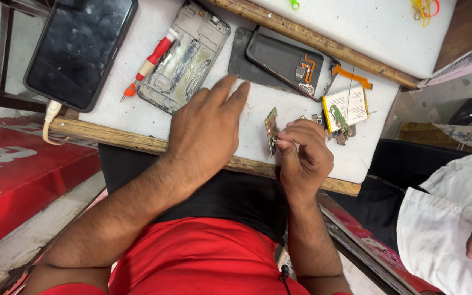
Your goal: The person manipulates a small circuit board, using a metal tool to adjust components and a brush to clean the surface. They handle the board with both hands, turning it over and working on different areas.
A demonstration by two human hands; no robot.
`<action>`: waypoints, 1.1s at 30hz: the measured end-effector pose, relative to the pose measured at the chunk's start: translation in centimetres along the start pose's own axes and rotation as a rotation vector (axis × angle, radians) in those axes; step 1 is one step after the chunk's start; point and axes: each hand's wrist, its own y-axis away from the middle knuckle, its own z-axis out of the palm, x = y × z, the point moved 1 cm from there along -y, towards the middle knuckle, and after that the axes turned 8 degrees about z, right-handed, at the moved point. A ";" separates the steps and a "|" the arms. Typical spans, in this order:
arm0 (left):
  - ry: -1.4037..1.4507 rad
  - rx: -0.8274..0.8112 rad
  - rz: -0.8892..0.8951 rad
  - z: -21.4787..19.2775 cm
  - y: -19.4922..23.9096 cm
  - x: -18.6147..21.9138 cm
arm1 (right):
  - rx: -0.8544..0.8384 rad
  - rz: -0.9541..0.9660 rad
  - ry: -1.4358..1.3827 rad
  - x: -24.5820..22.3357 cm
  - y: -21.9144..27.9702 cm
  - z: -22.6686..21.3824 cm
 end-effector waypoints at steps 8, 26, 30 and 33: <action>0.892 -0.145 -0.108 2.0 -0.3 0.6 | -0.059 0.191 -0.237 0.2 0.1 0.0; 1.089 -0.091 0.000 4.8 1.0 1.3 | 0.006 0.276 -0.363 1.7 0.6 -0.6; 1.045 -0.078 0.112 4.5 1.1 1.4 | -0.006 0.243 -0.386 1.9 0.6 -0.8; 1.116 -0.113 -0.032 4.7 0.9 1.4 | -0.011 0.214 -0.364 1.6 0.4 -0.7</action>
